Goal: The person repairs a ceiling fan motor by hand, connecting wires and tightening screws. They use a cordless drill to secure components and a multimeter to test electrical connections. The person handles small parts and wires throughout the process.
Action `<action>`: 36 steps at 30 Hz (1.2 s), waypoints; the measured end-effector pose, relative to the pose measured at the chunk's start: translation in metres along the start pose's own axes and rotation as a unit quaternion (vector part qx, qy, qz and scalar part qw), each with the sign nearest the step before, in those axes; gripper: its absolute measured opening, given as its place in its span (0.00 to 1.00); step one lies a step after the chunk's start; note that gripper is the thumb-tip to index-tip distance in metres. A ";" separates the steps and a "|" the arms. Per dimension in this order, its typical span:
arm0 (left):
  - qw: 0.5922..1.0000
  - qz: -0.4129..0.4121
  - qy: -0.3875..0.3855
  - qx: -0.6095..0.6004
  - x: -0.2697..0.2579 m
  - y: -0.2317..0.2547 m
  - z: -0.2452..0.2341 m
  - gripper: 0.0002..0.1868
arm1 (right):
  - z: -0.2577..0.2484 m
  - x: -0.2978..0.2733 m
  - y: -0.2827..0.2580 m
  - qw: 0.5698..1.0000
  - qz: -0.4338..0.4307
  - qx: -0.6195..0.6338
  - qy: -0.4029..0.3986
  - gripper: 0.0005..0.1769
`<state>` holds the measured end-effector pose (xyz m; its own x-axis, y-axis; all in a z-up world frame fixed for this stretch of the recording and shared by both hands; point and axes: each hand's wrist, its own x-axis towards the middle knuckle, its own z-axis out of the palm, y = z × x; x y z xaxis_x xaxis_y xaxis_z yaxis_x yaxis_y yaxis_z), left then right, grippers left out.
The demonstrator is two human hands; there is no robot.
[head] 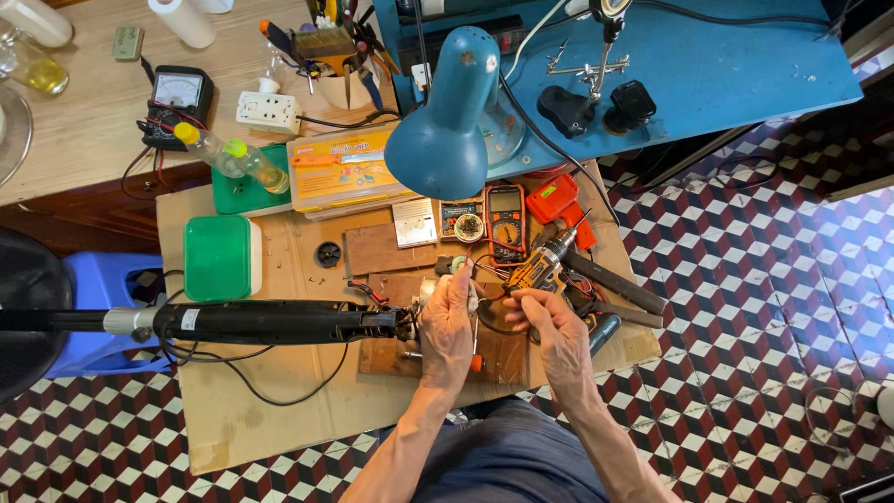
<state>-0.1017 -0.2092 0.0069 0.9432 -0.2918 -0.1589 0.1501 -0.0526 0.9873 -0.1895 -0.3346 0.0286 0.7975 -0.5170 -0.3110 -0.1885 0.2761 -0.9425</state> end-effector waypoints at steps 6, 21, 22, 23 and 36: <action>1.000 -0.017 -0.003 -0.019 -0.002 -0.006 0.026 0.21 | 0.028 0.008 0.007 0.996 -0.043 -0.081 0.009 0.30; 0.961 -0.083 -0.144 -0.219 0.023 0.025 0.029 0.49 | 0.060 0.002 0.011 0.981 -0.143 -0.090 -0.095 0.35; 0.959 -0.093 -0.161 -0.212 0.017 0.027 0.036 0.48 | 0.053 0.009 0.015 0.973 -0.174 -0.124 -0.088 0.36; 0.957 -0.102 -0.177 -0.205 0.009 0.029 0.044 0.47 | 0.045 0.019 0.022 0.963 -0.205 -0.157 -0.081 0.37; 0.996 -0.017 -0.081 0.025 -0.002 -0.005 0.051 0.17 | 0.019 0.058 0.016 0.963 0.120 0.241 0.011 0.39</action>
<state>-0.1198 -0.2572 0.0017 0.8775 -0.4384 -0.1943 0.1616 -0.1111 0.9806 -0.1349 -0.3447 -0.0017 0.7500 -0.4071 -0.5214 -0.0745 0.7312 -0.6781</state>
